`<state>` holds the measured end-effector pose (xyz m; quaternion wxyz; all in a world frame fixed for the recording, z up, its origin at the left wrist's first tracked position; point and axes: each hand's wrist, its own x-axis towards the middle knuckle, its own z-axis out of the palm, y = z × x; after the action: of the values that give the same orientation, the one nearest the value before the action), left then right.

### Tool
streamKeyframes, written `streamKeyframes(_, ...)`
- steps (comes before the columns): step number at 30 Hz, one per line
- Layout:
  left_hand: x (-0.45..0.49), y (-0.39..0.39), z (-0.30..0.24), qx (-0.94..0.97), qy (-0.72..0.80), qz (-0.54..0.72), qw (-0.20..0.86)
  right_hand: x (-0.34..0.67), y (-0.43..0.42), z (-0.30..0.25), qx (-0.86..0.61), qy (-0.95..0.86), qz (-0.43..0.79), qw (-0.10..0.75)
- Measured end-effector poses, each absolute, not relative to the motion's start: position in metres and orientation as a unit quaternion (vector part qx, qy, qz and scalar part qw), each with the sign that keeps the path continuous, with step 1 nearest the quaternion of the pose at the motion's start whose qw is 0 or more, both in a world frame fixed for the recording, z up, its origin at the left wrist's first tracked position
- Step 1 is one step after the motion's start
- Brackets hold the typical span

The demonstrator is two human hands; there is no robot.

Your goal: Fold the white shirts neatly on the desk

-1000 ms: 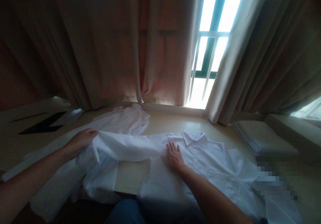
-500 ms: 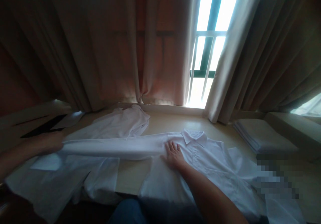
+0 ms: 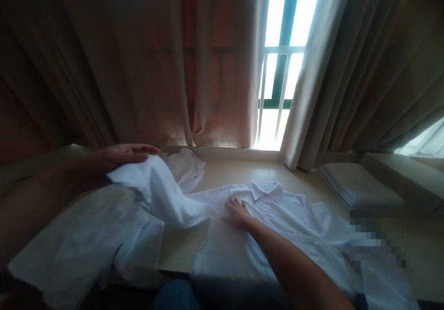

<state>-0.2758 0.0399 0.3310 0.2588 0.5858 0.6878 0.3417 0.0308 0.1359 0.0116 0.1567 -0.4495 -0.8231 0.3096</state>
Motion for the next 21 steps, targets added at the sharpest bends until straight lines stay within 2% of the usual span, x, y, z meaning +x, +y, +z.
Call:
streamKeyframes(1, -0.246, 0.047, 0.329, 0.6, 0.627, 0.331, 0.371, 0.037, 0.139, 0.019, -0.454, -0.792, 0.353, 0.202)
streamKeyframes(3, -0.185, 0.066, 0.316, 0.613, 0.533, 0.32, 0.487, 0.057, 0.145, 0.038, -0.469, -0.683, 0.464, 0.313)
streamKeyframes(5, -0.125, 0.087, 0.296, 0.623, 0.48, 0.319, 0.53, 0.088, 0.146, 0.057, -0.45, -0.536, 0.595, 0.394)
streamKeyframes(7, -0.067, 0.106, 0.272, 0.62, 0.445, 0.33, 0.555, 0.129, 0.141, 0.073, -0.393, -0.409, 0.706, 0.425)
streamKeyframes(11, 0.022, 0.118, 0.216, 0.622, 0.45, 0.271, 0.581, 0.215, 0.116, 0.083, -0.323, -0.274, 0.786, 0.45)
streamKeyframes(13, 0.043, 0.106, 0.182, 0.652, 0.466, 0.258, 0.539, 0.249, 0.102, 0.075, -0.322, -0.242, 0.803, 0.44)
streamKeyframes(16, 0.041, 0.065, 0.123, 0.731, 0.504, 0.202, 0.414, 0.276, 0.09, 0.048, -0.357, -0.218, 0.801, 0.428)
streamKeyframes(19, 0.016, 0.016, 0.066, 0.793, 0.519, 0.088, 0.308, 0.274, 0.09, 0.019, -0.453, -0.199, 0.744, 0.448)
streamKeyframes(21, -0.004, -0.01, 0.036, 0.79, 0.569, 0.074, 0.216, 0.264, 0.095, 0.01, -0.505, -0.199, 0.697, 0.468)
